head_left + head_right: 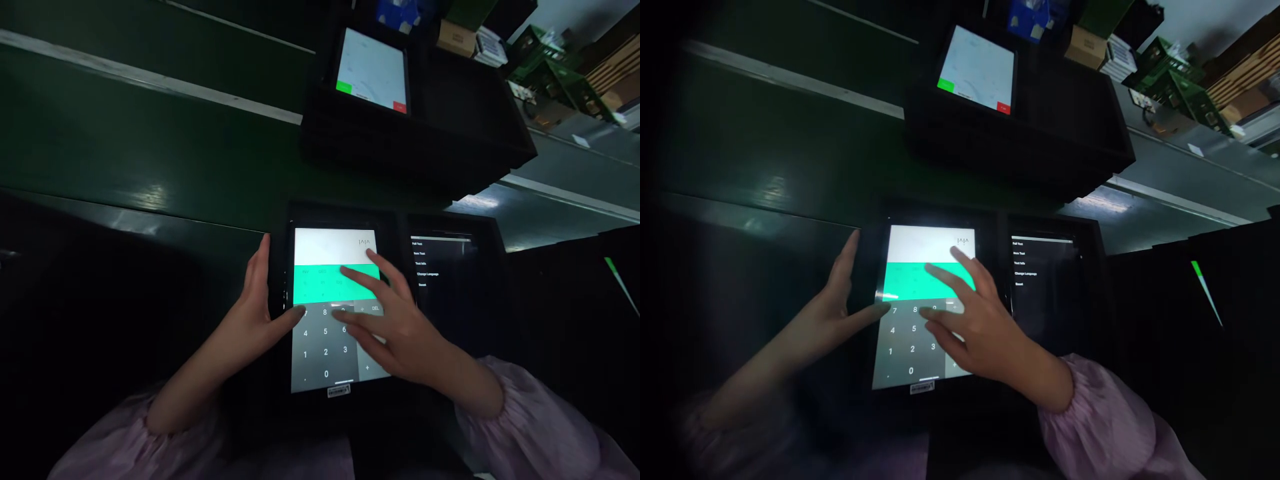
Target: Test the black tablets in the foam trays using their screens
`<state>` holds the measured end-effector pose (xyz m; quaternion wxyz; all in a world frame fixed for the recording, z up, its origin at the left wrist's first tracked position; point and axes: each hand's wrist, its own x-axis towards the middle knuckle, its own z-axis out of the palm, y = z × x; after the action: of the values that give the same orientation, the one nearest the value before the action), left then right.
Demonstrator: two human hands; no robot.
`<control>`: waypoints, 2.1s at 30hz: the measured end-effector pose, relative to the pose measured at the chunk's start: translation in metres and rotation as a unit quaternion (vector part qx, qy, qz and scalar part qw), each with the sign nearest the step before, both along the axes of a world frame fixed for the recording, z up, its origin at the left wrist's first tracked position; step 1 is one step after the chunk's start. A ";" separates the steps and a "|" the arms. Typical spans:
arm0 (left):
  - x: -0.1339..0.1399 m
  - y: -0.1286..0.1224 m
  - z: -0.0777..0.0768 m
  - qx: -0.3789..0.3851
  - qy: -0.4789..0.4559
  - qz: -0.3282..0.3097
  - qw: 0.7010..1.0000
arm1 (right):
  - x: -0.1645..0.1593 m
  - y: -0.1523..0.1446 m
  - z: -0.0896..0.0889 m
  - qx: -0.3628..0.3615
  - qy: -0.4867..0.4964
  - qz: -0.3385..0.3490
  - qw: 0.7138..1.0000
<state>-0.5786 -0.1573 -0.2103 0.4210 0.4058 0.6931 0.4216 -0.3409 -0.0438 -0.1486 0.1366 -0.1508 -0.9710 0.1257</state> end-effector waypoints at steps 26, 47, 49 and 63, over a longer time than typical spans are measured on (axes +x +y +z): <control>0.005 0.004 0.004 -0.008 -0.026 0.100 0.995 | 0.007 0.007 -0.013 0.053 0.058 -0.159 0.984; 0.008 0.010 0.002 -0.009 -0.043 0.159 0.986 | 0.022 0.017 -0.002 0.055 0.042 -0.155 0.985; 0.008 0.011 0.000 0.001 -0.033 0.169 0.985 | 0.042 0.030 0.006 0.080 0.073 -0.205 0.973; 0.005 0.047 0.000 0.039 -0.096 0.180 0.978 | 0.102 0.065 -0.007 0.094 0.125 -0.275 0.949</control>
<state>-0.5739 -0.1102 -0.2101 0.3868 0.2486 0.6938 0.5543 -0.2385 0.0214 -0.1556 0.2994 -0.3817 -0.8744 0.0090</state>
